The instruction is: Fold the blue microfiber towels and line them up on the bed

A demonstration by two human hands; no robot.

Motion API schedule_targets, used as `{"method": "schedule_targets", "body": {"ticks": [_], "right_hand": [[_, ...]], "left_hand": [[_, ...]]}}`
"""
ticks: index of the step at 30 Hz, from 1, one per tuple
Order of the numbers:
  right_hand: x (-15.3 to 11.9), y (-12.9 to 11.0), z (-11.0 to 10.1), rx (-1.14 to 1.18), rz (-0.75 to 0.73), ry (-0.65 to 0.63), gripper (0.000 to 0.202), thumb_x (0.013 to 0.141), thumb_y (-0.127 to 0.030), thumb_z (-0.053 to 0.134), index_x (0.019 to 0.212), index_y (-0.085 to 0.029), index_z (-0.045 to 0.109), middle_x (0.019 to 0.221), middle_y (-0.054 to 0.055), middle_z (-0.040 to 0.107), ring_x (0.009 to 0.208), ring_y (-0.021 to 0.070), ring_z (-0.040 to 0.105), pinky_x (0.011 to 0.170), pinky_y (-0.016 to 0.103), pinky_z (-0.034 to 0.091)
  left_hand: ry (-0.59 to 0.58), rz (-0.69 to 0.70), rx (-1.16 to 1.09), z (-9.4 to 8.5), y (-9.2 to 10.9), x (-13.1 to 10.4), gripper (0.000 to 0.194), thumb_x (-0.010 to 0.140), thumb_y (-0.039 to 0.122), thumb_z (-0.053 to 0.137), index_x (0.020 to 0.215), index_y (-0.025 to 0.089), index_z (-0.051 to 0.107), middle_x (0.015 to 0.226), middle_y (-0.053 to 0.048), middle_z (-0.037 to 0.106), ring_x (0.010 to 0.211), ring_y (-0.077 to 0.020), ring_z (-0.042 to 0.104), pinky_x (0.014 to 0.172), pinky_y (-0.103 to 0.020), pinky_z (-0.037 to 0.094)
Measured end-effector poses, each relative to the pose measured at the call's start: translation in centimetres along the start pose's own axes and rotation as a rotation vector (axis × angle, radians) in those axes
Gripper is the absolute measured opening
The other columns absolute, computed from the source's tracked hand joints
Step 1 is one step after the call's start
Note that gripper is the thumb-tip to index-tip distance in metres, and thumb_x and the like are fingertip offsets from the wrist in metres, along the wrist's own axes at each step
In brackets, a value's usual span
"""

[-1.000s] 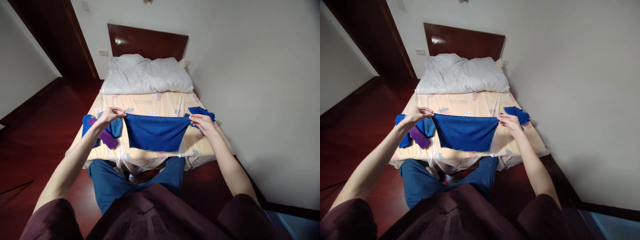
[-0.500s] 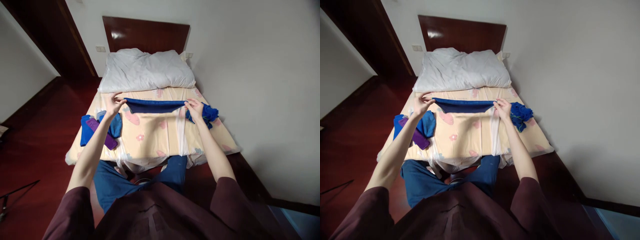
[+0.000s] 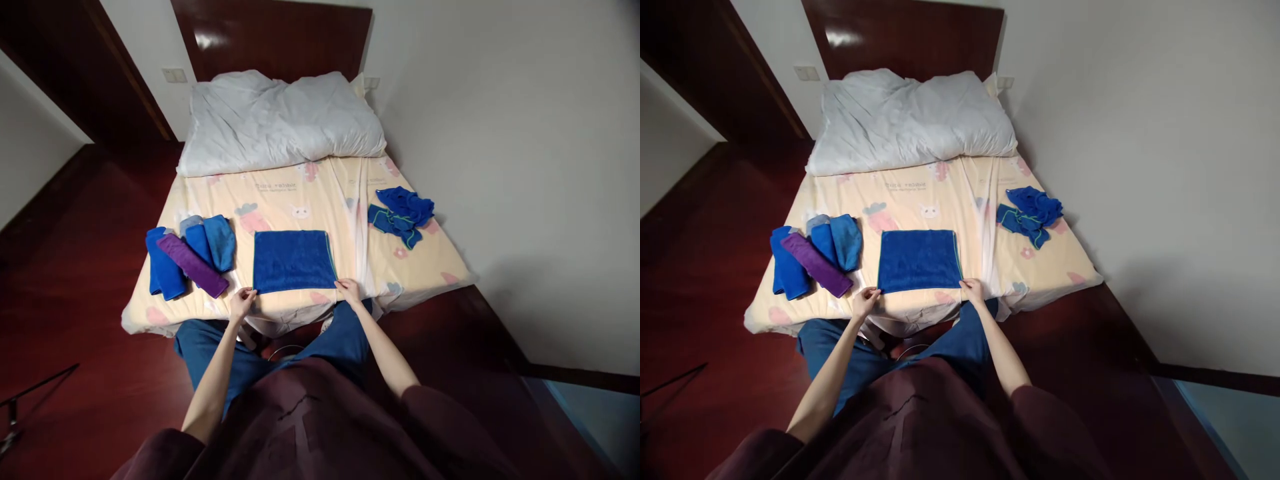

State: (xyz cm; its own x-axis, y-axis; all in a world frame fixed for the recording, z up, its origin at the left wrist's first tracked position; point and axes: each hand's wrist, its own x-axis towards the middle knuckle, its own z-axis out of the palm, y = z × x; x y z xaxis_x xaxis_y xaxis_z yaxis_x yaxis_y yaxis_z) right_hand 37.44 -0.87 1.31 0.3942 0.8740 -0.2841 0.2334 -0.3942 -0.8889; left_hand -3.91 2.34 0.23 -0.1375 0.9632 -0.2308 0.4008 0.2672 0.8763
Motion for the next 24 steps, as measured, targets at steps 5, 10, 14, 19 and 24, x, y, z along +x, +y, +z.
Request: {"method": "schedule_targets", "body": {"ticks": [5,10,14,19,24], "right_hand": [[0.9,0.6,-0.1,0.044,0.059,0.021,0.037,0.059,-0.047,0.088,0.073,-0.02,0.066,0.071,0.006,0.074,0.064,0.0198,0.068,0.061,0.029,0.055],[0.8,1.4,-1.5,0.088,0.144,-0.029,0.031,0.061,-0.037,0.086,0.075,-0.017,0.068,0.061,0.001,0.068,0.051,0.0124,0.058,0.048,0.022,0.045],[0.2,2.2,-2.3,0.097,0.195,-0.073,0.029,0.059,-0.031,0.086,0.077,-0.016,0.069,0.06,-0.001,0.067,0.045,0.0081,0.05,0.043,0.019,0.038],[0.2,2.3,-2.0,0.085,0.187,-0.073,0.034,0.061,-0.029,0.085,0.09,-0.018,0.072,0.085,0.005,0.078,0.049,0.0092,0.054,0.04,0.019,0.037],[1.0,1.4,-1.7,0.064,0.162,-0.064,0.028,0.064,-0.024,0.084,0.089,-0.018,0.072,0.09,0.006,0.079,0.078,0.0168,0.072,0.059,0.02,0.051]], "left_hand": [[0.01,-0.008,-0.008,-0.3,0.7,0.9,0.056,0.067,0.071,0.068,0.081,0.017,0.069,0.075,-0.009,0.072,0.077,-0.0264,0.07,0.066,-0.033,0.053],[-0.009,0.039,-0.028,-1.6,1.2,1.0,0.063,0.067,0.079,0.063,0.084,0.018,0.067,0.08,-0.008,0.071,0.079,-0.0238,0.068,0.068,-0.031,0.053],[-0.069,0.063,-0.003,-2.2,0.4,1.0,0.056,0.064,0.074,0.069,0.077,0.02,0.066,0.077,-0.007,0.071,0.079,-0.0241,0.068,0.072,-0.033,0.054],[-0.13,0.089,0.062,-1.9,-0.6,1.8,0.054,0.065,0.07,0.064,0.084,0.019,0.068,0.084,-0.009,0.074,0.081,-0.0249,0.07,0.079,-0.035,0.054],[-0.137,0.052,0.132,-1.9,-0.4,2.4,0.049,0.064,0.065,0.064,0.081,0.019,0.069,0.086,-0.01,0.075,0.086,-0.027,0.071,0.082,-0.035,0.054]]}}
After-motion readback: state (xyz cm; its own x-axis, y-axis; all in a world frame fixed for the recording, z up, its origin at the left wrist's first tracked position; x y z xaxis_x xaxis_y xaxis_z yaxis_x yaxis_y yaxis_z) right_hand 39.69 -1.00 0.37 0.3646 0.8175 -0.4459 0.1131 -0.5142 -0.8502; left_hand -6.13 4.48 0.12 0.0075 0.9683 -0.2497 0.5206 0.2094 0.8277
